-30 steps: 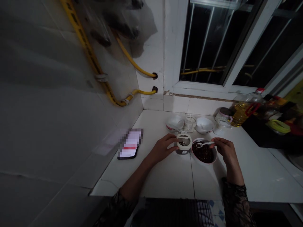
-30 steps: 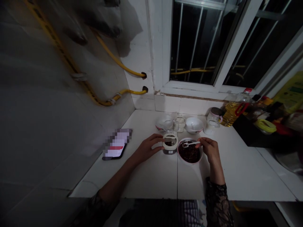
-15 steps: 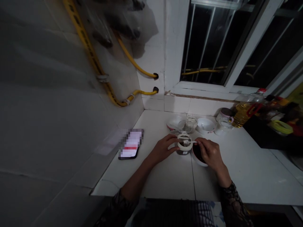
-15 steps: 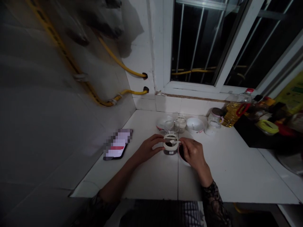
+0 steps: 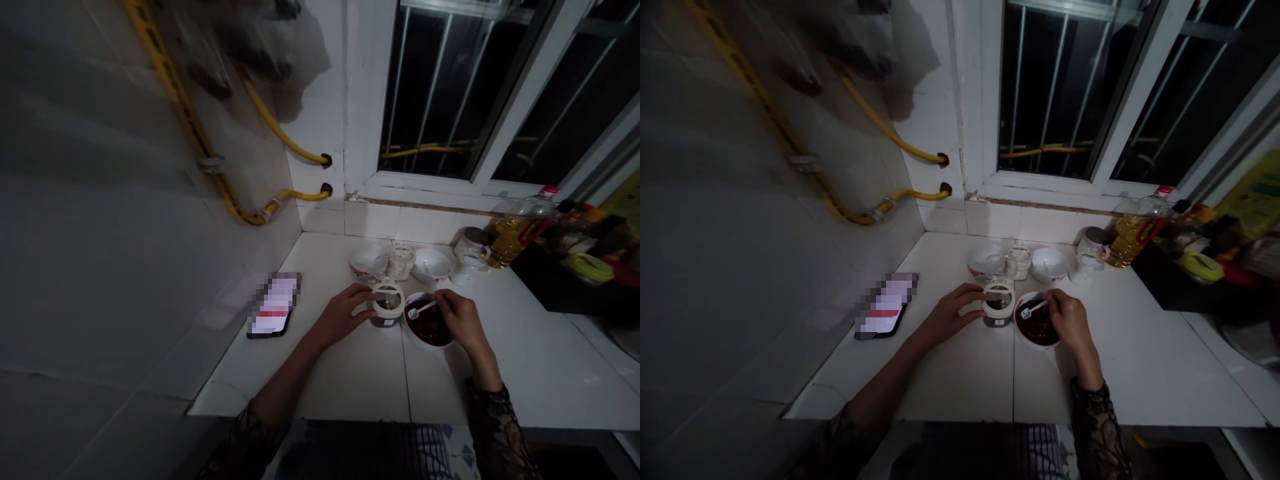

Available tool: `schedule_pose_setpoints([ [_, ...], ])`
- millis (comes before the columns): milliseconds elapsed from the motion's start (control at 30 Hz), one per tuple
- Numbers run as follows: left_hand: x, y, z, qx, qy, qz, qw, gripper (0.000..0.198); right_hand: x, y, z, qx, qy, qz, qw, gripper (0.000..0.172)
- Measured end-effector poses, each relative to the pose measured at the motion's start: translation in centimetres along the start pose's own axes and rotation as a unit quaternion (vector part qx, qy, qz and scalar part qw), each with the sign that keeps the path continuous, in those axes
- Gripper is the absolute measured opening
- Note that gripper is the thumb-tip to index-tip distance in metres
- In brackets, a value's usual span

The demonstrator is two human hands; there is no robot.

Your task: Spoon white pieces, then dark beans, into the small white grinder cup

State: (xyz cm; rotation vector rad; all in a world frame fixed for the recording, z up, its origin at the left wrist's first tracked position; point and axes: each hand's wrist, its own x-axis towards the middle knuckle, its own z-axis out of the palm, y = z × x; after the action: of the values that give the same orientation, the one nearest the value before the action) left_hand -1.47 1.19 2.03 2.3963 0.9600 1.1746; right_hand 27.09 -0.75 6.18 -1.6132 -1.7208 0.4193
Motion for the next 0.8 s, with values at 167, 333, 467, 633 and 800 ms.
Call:
schedule_pose_setpoints([
  [167,0.1,0.0,0.0,-0.012,-0.004,-0.004,1.0,0.025,-0.1,-0.7,0.6,0.083,-0.041,0.044,0.995,0.032],
  [333,0.0,0.0,0.0,-0.012,-0.009,-0.013,1.0,0.025,0.0,-0.5,0.0,0.171,-0.035,0.102,0.979,0.037],
  [467,0.0,0.1,-0.1,-0.015,-0.009,-0.017,1.0,0.025,0.1,-0.4,-0.2,0.203,-0.029,0.127,0.97,0.04],
  [633,0.0,0.2,-0.1,-0.014,-0.009,-0.009,1.0,0.025,0.2,-0.1,-0.6,0.251,0.01,0.168,0.953,0.039],
  [800,0.0,0.1,0.0,-0.011,0.0,-0.004,1.0,0.024,0.3,0.1,-1.0,0.309,0.025,0.2,0.929,0.035],
])
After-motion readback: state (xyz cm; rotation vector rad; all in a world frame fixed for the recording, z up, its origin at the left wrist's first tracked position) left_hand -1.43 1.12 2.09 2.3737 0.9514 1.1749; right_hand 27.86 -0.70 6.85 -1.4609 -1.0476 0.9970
